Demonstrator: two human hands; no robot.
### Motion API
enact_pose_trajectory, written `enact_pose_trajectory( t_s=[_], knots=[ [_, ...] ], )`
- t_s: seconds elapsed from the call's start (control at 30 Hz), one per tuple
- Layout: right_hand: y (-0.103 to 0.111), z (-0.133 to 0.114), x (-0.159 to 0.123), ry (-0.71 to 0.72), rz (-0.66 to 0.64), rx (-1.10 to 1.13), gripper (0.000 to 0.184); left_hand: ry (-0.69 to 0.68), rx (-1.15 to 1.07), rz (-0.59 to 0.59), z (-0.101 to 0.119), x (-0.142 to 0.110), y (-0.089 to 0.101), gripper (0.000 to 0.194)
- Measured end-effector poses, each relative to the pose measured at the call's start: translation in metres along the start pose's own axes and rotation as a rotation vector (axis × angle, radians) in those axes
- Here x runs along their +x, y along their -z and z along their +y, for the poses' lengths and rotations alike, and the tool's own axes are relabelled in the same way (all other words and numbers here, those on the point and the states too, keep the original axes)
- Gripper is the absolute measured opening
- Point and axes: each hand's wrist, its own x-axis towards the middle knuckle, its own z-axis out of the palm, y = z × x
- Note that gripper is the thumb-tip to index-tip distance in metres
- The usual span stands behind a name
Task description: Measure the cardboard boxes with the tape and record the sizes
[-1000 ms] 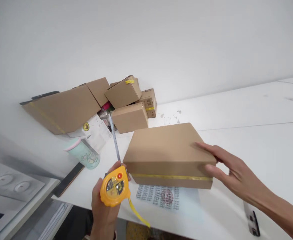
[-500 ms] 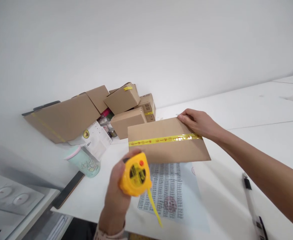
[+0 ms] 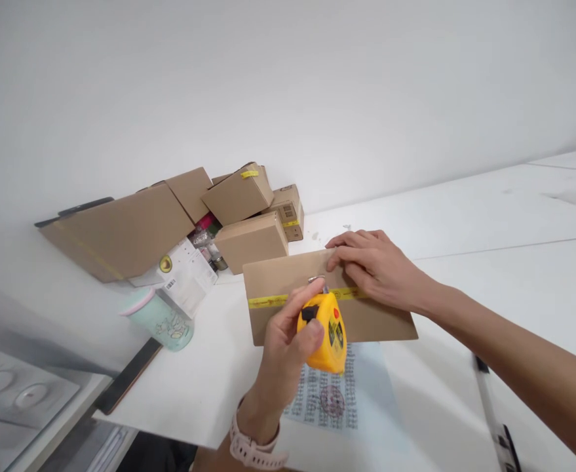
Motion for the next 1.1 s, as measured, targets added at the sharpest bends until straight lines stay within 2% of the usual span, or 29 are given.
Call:
enact_pose_trajectory(
  t_s=[0.1,0.2,0.4,0.53,0.7,0.9,0.97,1.03,1.1],
  knots=[
    [0.008,-0.012,0.001,-0.114,-0.062,0.132,0.045,-0.003,0.004,-0.033,0.006,0.008,0.0,0.049],
    [0.012,-0.019,0.005,-0.213,-0.162,0.299,0.045,0.0,0.01,-0.059,0.007,0.012,-0.001,0.05],
    [-0.006,-0.019,0.001,-0.449,-0.332,0.792,0.051,0.039,0.048,-0.051,-0.004,0.012,-0.002,0.05],
    [-0.017,-0.025,-0.004,-0.497,-0.335,0.909,0.051,0.039,0.074,0.019,-0.014,0.005,-0.006,0.056],
    [-0.022,-0.026,-0.006,-0.497,-0.36,0.87,0.056,0.043,0.03,0.177,-0.032,-0.01,-0.018,0.069],
    [-0.03,-0.007,-0.003,-0.416,-0.283,0.598,0.062,0.235,-0.007,0.474,-0.079,-0.053,-0.034,0.075],
    [-0.033,0.0,-0.003,-0.368,-0.248,0.505,0.062,0.277,0.011,0.586,-0.093,-0.071,-0.033,0.082],
    [-0.037,0.005,-0.004,-0.302,-0.21,0.428,0.059,0.283,0.03,0.686,-0.101,-0.085,-0.026,0.098],
    [-0.041,0.008,-0.006,-0.248,-0.185,0.369,0.056,0.271,0.037,0.739,-0.103,-0.093,-0.014,0.117]
  ],
)
